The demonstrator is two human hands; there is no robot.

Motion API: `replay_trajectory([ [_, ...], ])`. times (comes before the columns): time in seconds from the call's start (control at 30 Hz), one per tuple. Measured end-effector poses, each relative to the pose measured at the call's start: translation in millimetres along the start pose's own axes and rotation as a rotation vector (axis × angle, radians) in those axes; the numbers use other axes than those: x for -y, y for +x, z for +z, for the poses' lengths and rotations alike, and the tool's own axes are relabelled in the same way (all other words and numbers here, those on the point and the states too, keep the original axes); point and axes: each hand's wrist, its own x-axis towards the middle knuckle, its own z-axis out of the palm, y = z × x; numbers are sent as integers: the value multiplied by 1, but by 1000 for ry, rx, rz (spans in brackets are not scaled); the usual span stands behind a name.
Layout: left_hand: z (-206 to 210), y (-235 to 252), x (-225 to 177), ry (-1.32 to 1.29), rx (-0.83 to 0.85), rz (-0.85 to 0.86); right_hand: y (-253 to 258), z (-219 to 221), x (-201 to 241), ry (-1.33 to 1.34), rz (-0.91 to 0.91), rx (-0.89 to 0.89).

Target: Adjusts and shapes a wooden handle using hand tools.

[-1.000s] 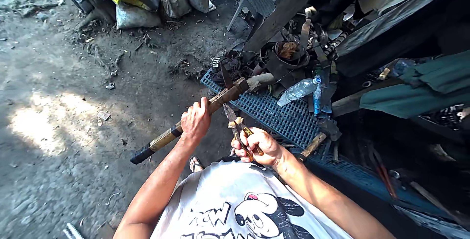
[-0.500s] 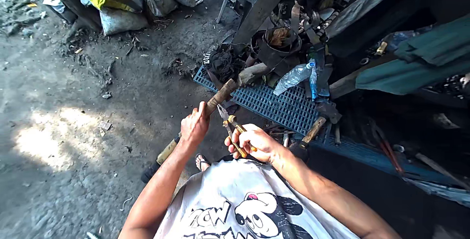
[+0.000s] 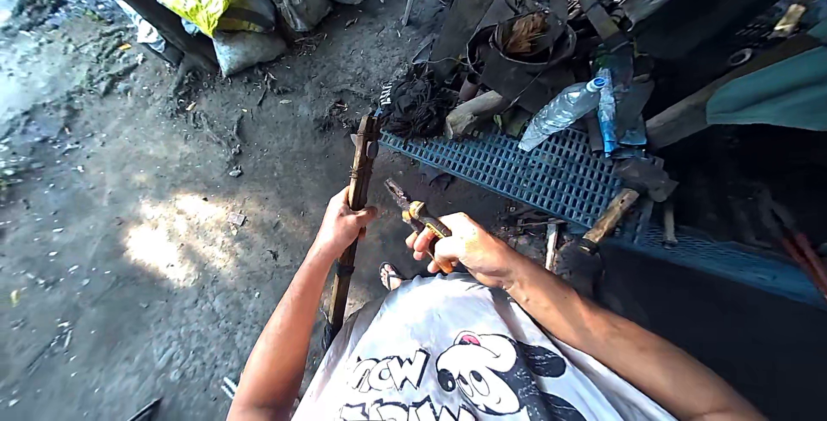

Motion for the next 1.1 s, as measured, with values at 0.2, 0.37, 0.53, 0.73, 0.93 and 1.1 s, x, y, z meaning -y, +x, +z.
replay_trajectory([
  [0.2, 8, -4, 3, 211, -105, 46, 6, 14, 9, 51, 59, 103],
  [0.37, 7, -1, 12, 430, -155, 48, 11, 10, 12, 106, 107, 109],
  [0.53, 6, -2, 20, 338, -94, 33, 16, 6, 6, 224, 182, 120],
  [0.73, 9, -2, 18, 481, -134, -7, 21, 13, -1, 201, 172, 82],
  [0.93, 17, -9, 6, 988, -214, -115, 27, -6, 9, 58, 244, 109],
  [1.1, 16, -10, 24, 1044, -221, 52, 34, -38, 12, 8, 281, 208],
])
